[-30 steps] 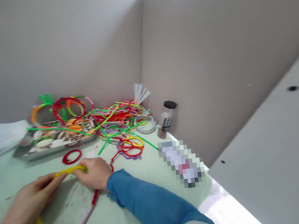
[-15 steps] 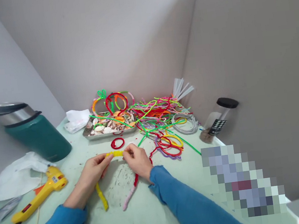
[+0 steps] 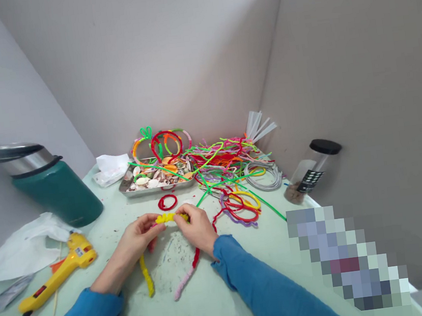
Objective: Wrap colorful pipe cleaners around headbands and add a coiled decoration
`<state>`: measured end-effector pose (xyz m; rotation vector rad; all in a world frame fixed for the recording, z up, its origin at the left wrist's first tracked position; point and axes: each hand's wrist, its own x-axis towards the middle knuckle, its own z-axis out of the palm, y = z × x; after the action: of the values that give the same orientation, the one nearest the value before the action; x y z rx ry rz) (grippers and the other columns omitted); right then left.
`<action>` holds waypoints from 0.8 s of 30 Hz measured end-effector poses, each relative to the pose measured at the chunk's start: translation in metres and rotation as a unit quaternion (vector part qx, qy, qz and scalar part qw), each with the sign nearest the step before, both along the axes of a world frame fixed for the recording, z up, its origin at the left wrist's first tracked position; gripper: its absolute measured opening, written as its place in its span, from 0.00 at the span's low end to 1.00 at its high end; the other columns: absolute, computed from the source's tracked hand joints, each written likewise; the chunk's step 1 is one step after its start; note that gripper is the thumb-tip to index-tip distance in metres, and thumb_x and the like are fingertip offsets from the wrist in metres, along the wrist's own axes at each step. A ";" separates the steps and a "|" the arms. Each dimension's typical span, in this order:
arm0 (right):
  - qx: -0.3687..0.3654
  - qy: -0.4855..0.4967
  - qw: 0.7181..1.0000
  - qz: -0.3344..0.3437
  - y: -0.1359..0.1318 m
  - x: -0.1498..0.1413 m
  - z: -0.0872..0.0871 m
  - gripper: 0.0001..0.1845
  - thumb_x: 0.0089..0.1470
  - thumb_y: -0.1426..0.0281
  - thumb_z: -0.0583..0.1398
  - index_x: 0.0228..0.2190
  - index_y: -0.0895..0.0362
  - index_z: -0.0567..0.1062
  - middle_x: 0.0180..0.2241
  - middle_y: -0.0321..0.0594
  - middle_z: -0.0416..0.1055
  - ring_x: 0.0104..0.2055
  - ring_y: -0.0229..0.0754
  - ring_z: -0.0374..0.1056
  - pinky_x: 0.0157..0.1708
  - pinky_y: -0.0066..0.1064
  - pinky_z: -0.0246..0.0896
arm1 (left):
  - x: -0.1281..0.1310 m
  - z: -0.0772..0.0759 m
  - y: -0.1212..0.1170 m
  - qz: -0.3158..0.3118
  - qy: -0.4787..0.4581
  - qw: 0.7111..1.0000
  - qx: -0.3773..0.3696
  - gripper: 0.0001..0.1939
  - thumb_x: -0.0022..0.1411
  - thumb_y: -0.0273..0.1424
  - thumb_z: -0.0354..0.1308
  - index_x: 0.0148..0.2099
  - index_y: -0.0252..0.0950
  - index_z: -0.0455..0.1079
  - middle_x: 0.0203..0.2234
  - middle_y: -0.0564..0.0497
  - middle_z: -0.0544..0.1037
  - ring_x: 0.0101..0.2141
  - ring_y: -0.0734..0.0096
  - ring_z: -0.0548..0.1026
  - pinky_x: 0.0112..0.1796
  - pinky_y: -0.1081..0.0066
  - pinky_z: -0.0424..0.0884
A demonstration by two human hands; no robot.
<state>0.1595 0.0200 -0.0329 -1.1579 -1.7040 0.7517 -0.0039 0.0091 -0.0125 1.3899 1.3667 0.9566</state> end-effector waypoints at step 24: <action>0.050 0.019 0.996 0.069 -0.003 0.003 0.006 0.12 0.50 0.70 0.59 0.39 0.57 0.71 0.35 0.39 0.70 0.37 0.39 0.64 0.38 0.29 0.58 | -0.007 0.008 -0.002 0.061 -0.062 0.996 0.024 0.16 0.49 0.40 0.60 0.35 0.33 0.74 0.30 0.48 0.78 0.33 0.67 0.73 0.36 0.72 0.66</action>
<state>0.1626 0.0165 -0.0271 -0.9576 -1.7827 0.7586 -0.0109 0.0074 -0.0049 1.2717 1.3544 1.1430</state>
